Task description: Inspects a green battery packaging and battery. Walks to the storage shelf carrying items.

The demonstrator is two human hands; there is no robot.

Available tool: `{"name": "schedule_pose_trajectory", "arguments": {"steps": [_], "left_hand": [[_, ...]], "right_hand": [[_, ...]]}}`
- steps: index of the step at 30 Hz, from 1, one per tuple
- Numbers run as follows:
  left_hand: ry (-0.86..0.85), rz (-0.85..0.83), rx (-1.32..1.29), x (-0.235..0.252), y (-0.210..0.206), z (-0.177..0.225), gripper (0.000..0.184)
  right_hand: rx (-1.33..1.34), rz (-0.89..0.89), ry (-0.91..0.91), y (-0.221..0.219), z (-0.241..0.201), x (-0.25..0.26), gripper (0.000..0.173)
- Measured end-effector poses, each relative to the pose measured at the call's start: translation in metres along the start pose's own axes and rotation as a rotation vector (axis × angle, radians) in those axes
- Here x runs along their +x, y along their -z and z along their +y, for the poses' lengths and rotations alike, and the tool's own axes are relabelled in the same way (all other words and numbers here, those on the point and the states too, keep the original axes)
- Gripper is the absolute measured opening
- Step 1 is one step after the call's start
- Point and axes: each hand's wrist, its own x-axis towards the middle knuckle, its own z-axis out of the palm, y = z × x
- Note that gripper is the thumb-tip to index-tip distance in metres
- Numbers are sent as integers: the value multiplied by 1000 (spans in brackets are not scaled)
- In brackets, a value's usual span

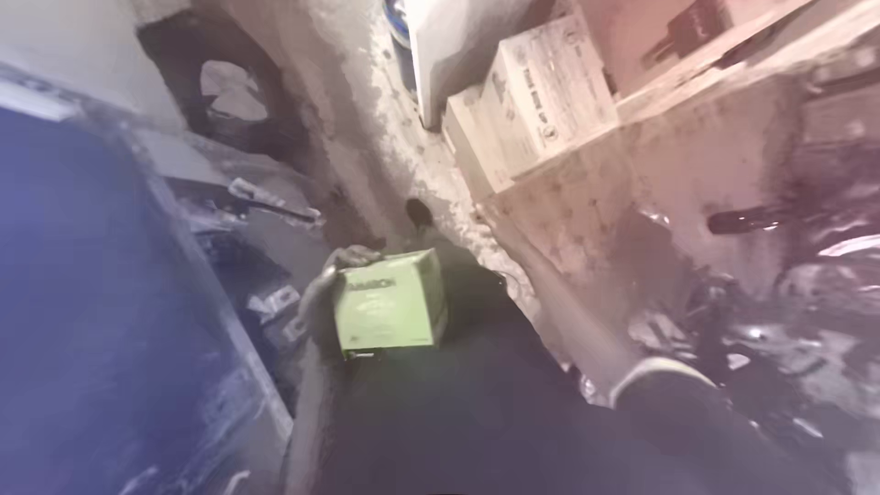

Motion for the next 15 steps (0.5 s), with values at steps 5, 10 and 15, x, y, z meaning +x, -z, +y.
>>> {"name": "schedule_pose_trajectory", "arguments": {"steps": [5,10,15], "left_hand": [[50,-147,2,154,95,67,38],[-71,168,12,274,93,114,38],[-41,-101,39,412,158,161,31]], "right_hand": [[-61,-276,-440,-16,-1,164,68],[-43,-249,-691,-7,-78,235,57],[175,-187,-644,0,-192,302,40]]}}
